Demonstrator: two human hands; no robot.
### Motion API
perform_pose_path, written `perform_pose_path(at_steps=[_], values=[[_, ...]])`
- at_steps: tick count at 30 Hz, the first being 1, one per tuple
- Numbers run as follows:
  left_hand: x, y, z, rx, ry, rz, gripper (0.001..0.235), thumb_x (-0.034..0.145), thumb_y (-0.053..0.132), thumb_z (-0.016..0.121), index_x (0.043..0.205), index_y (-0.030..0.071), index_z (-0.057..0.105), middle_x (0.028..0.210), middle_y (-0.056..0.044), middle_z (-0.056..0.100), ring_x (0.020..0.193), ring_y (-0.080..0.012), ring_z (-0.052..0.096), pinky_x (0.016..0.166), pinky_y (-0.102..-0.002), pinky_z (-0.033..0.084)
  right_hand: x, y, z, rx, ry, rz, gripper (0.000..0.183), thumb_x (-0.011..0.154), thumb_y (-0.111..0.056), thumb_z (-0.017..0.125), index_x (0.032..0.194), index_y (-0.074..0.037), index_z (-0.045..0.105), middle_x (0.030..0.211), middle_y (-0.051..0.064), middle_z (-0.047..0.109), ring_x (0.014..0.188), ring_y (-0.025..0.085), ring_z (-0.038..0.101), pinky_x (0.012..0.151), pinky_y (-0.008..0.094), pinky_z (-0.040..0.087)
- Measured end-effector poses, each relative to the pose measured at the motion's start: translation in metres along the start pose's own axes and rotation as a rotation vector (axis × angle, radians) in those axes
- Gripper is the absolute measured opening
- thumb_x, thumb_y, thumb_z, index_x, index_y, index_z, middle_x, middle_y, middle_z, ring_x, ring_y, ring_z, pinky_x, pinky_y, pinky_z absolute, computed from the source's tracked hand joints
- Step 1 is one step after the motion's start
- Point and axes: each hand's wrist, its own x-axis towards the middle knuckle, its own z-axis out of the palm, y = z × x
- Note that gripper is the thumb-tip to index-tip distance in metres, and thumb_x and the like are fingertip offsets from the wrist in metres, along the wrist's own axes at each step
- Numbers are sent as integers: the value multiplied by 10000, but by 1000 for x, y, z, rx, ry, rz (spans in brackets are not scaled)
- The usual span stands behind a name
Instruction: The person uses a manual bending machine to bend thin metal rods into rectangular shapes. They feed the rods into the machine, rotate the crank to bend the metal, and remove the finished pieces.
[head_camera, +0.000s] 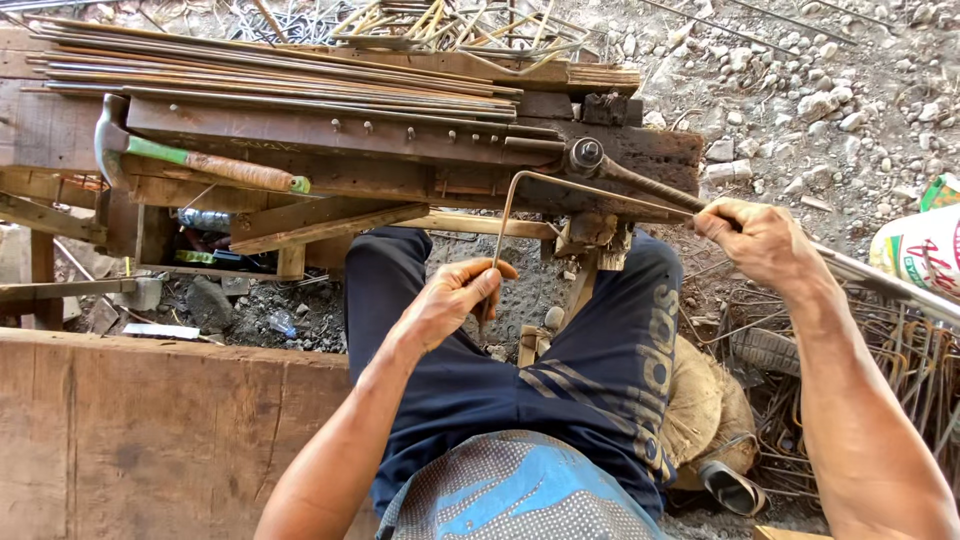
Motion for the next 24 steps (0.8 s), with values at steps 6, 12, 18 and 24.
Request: perform_pose_path(at_steps=[6,12,18,24], values=[[14,2,1,-6,57,-31,266,1028,192,512,1149,-9,639,663,-63,598,554,-122,582,509,-253,531,24,0,4,1,110,-170,276,1062,-256,564,987,-26,697,1266,210,656,847,273,680,741,381,609],[22,19,-6,66,179,-56,265,1028,181,499,1181,20,645,666,-86,641,560,-156,626,488,-278,543,59,-11,6,-134,227,-247,214,1109,-221,602,1098,-30,698,863,130,686,440,154,461,304,260,360],[39,13,-18,-55,233,-24,232,1042,135,485,1143,-16,631,587,-112,628,459,-163,619,393,-249,513,88,-4,9,-166,290,-346,230,1120,-214,651,1082,-5,739,736,127,688,363,118,384,264,248,297],[28,55,-3,104,284,-31,670,1003,83,499,1598,203,216,706,-52,508,499,-180,640,453,-309,544,87,-14,3,-159,231,-321,167,1108,-184,666,1061,-36,728,768,117,705,387,135,453,301,258,377]])
